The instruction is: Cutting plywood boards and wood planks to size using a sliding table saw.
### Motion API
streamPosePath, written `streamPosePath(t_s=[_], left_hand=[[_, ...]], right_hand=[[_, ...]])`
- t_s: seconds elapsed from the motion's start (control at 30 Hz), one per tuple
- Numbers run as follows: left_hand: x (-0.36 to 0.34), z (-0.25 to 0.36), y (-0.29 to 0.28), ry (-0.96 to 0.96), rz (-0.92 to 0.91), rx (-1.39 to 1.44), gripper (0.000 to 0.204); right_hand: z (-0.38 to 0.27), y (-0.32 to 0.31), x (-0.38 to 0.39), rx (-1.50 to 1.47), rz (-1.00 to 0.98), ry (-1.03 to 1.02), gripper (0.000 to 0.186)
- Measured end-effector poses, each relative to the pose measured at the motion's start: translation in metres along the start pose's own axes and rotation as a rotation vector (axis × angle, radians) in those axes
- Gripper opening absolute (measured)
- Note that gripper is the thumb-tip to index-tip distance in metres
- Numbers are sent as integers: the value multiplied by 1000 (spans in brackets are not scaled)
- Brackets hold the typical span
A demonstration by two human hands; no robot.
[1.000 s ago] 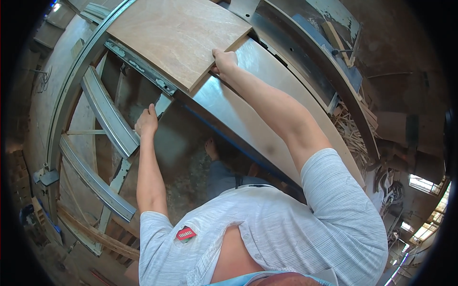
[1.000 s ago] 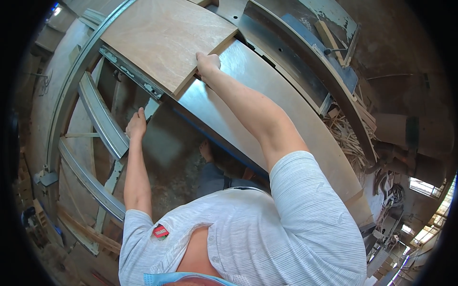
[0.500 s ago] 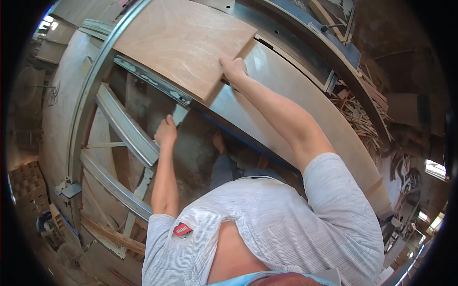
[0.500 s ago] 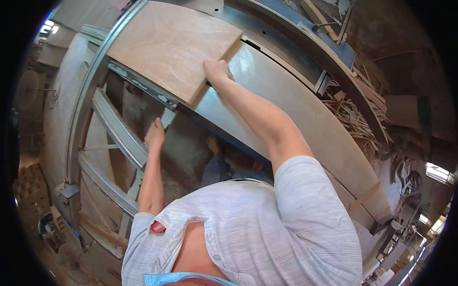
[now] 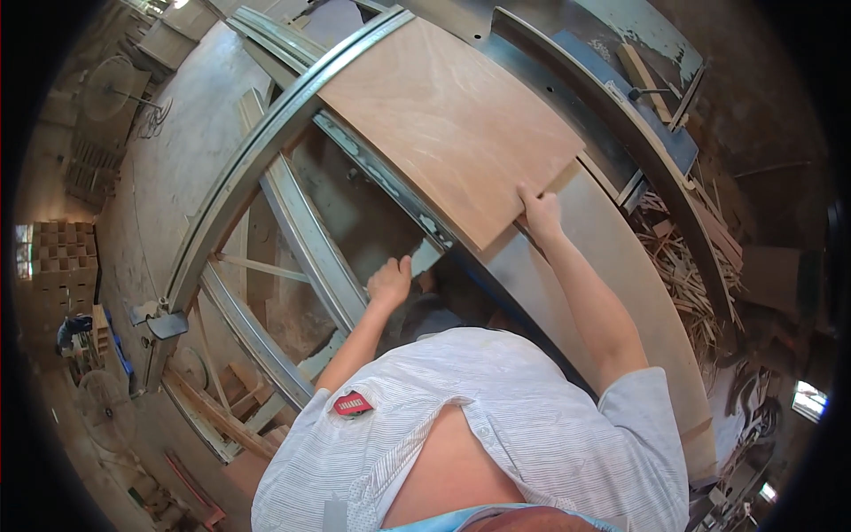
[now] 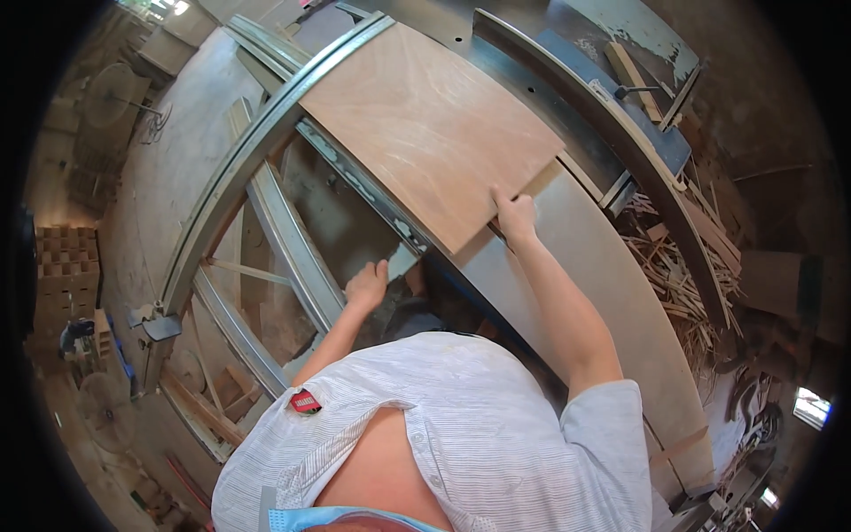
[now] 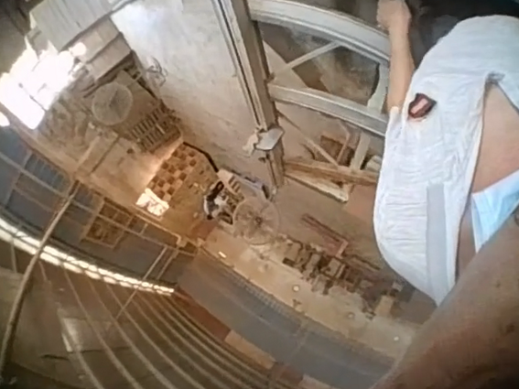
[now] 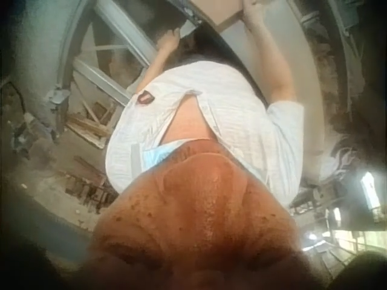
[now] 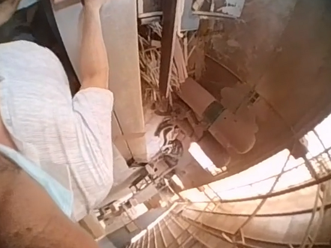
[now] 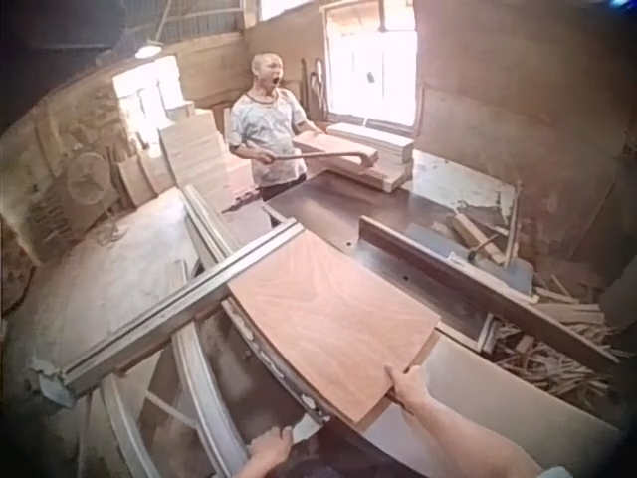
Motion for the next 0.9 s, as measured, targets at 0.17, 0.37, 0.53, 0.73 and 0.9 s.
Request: streamPosePath(t_s=[0.17, 0.37, 0.53, 0.73, 0.9], left_hand=[[-33, 5, -46, -7, 72, 494, 61], [-155, 62, -123, 44, 353, 880, 88], [-223, 89, -143, -191, 276, 571, 93], [-232, 96, -139, -281, 327, 649, 90], [-235, 103, -134, -283, 327, 639, 90]], right_hand=[[-18, 0, 7, -33, -32, 56, 46], [-26, 6, 6, -37, -10, 88, 46], [-29, 10, 0, -41, -38, 93, 46], [-34, 13, -2, -31, -51, 119, 45], [-37, 9, -6, -37, -57, 125, 45]])
Point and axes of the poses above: each hand's wrist, its own x-axis away from the middle knuckle, its own y-axis out of the palm, z = x × y, the point moved 4 cm from there along -x, towards the middle knuckle, and after that the axes turned 5 degrees about z, right-handed, at the moved point
